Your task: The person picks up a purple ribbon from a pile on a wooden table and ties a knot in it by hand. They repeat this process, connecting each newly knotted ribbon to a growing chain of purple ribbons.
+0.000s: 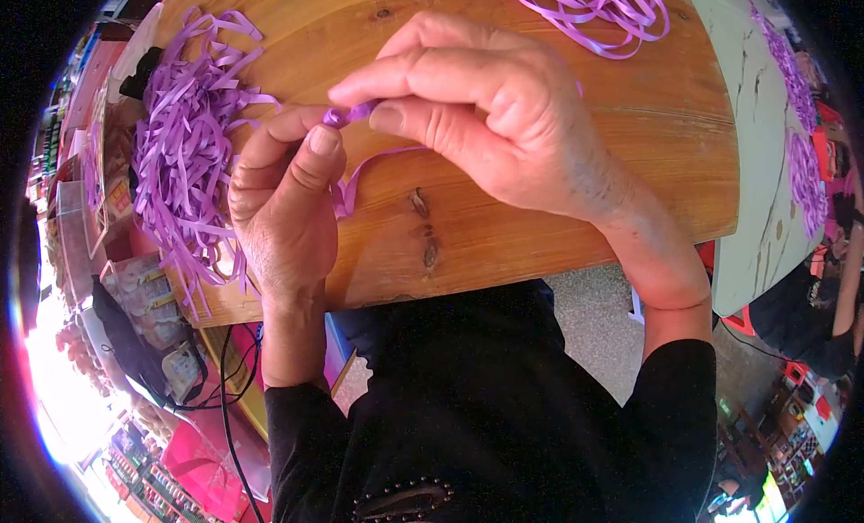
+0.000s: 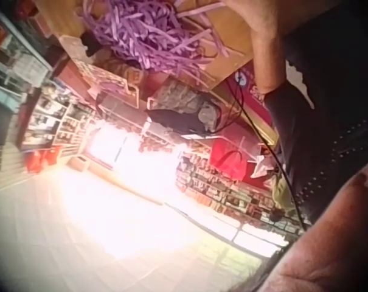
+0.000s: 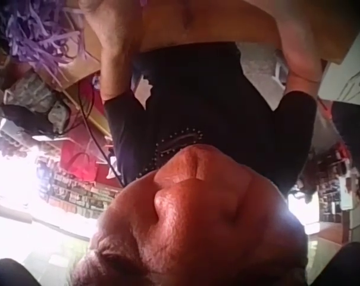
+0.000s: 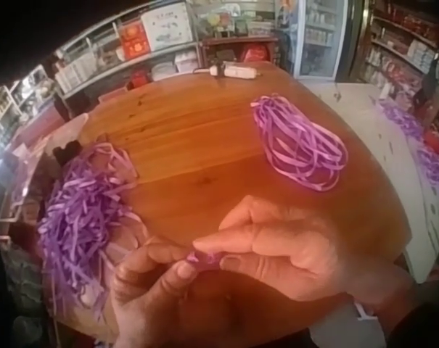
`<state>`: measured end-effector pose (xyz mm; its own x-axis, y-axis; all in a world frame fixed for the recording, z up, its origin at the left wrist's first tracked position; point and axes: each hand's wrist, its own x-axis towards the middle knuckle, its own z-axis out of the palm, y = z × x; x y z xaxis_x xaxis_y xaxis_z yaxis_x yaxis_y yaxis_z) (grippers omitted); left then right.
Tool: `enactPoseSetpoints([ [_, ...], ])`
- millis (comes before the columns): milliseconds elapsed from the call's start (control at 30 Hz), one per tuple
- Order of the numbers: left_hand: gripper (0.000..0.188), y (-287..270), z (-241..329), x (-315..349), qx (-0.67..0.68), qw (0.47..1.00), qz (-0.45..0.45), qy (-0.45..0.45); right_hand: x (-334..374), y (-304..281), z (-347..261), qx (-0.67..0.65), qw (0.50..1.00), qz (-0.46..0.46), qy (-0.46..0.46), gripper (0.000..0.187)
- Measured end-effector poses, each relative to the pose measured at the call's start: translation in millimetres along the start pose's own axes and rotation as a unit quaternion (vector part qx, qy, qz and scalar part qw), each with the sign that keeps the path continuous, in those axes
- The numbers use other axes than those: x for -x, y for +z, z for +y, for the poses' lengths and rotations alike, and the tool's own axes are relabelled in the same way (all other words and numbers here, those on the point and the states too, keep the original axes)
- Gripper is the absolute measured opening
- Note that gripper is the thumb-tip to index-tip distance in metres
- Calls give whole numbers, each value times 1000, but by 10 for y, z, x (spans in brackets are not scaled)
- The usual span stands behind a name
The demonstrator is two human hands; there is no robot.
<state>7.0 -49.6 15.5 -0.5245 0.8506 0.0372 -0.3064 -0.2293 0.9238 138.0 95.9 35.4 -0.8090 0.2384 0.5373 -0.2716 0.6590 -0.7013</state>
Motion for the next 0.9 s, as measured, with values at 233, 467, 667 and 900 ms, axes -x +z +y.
enactPoseSetpoints([
  [233, 12, 15, -38, -38, -18, 1000, 8, -23, 42, 94, -62, -111, 982, 91, 125, 30],
  [467, 12, 1, -84, -46, 35, 999, 6, -33, -16, -15, -32, 24, 999, -2, 26, 30],
  [667, 10, 33, -106, -31, 76, 996, 4, -42, 4, 34, -25, 10, 999, 11, 41, 36],
  [900, 11, -15, -133, -26, 82, 995, -4, -53, -4, 31, -21, 26, 999, 32, 25, 24],
])
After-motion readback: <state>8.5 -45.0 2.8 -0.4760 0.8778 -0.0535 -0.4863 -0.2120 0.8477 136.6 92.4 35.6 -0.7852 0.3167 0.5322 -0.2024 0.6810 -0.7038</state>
